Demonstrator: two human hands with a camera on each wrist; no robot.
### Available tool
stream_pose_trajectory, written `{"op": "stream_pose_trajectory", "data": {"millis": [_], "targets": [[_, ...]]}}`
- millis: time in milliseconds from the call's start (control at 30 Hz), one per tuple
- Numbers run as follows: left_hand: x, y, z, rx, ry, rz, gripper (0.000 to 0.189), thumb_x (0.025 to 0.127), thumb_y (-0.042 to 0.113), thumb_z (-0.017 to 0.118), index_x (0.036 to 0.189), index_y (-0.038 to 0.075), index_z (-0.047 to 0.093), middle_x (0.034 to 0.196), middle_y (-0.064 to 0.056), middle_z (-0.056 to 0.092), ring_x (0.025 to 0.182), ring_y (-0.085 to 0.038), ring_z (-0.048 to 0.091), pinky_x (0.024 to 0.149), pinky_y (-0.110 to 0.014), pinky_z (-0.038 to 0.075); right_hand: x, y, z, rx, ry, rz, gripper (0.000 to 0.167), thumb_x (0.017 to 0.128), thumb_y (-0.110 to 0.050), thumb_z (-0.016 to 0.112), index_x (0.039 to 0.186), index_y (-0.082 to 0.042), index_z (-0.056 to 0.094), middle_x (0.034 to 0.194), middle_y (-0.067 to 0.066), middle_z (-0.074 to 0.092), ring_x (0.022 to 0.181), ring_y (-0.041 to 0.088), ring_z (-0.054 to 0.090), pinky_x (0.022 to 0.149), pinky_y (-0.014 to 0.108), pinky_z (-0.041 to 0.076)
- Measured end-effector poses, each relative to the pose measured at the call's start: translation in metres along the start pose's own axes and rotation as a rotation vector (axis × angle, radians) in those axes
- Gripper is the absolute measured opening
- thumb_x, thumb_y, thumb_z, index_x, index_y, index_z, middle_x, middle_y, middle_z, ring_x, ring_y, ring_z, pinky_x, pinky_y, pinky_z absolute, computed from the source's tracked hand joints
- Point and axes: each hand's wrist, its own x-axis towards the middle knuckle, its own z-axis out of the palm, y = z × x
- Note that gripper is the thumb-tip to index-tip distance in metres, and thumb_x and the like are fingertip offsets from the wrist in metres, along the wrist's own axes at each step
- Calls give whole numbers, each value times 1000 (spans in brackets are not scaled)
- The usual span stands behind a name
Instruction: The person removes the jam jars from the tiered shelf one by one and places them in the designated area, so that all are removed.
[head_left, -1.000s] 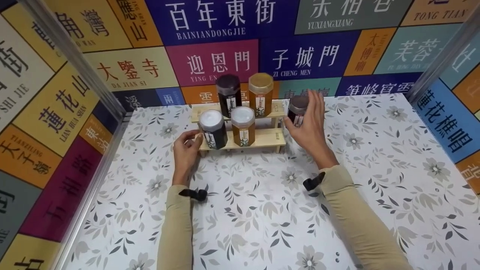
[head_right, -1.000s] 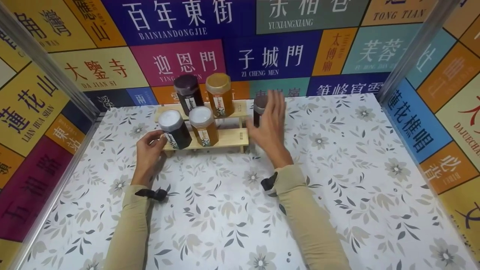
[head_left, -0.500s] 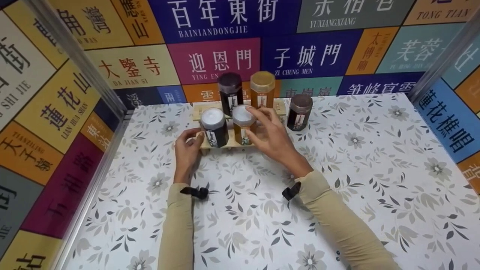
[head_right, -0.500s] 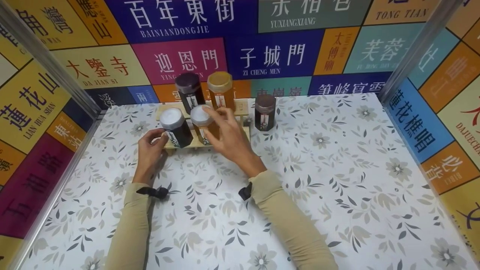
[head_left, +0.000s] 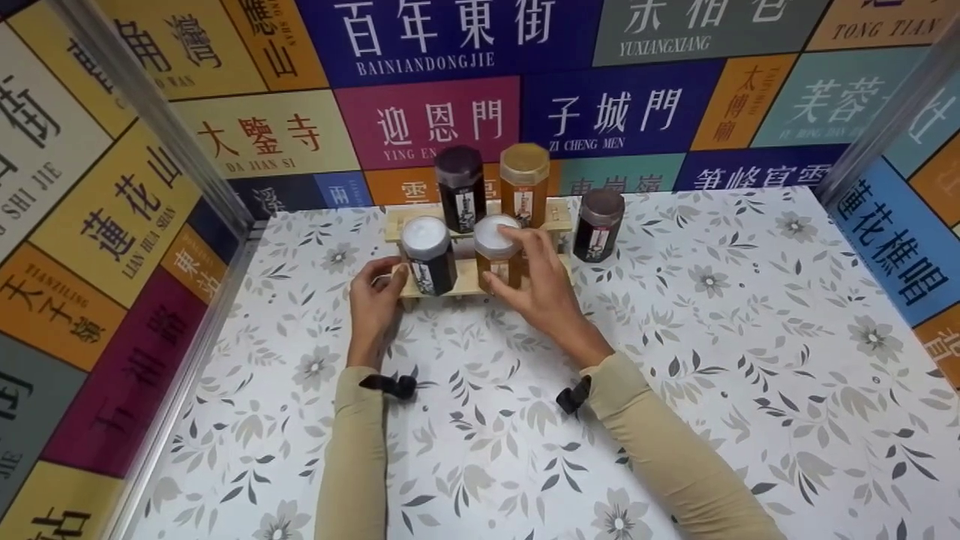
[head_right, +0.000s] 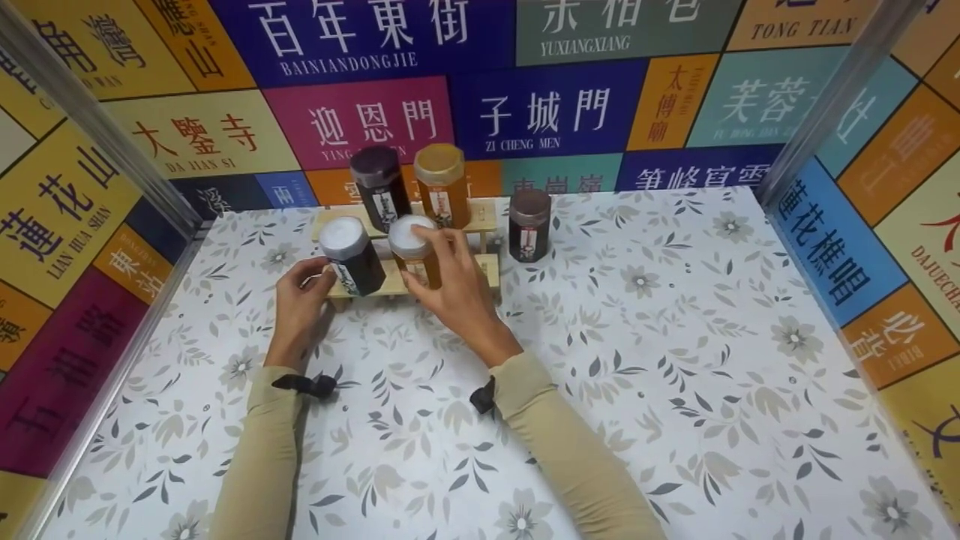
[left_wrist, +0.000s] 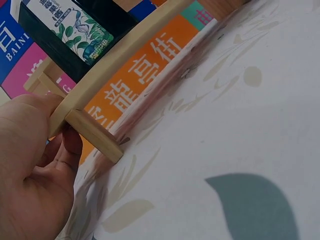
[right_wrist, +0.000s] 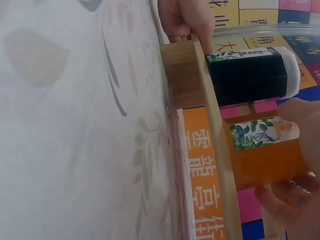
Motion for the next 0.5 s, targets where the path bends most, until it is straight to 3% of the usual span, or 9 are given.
{"op": "stream_pose_trajectory", "data": {"millis": [200,500], "targets": [[-1,0,1,-8,-6,-5,26,104,22,76,126,10,75,122,-12,67,97,-21,74,67,-27,58,-10,2,-18,55,-6,51,68,93,-28,88,153,-27,55,140,12,56,121,24,65,91,34,65],[-2,2,0,-27,-6,-11,25,104,24,77,125,10,75,122,-13,67,93,-21,72,63,-30,56,-25,15,-52,66,11,93,72,93,-19,86,156,-31,53,141,10,54,125,24,65,97,38,64]]}}
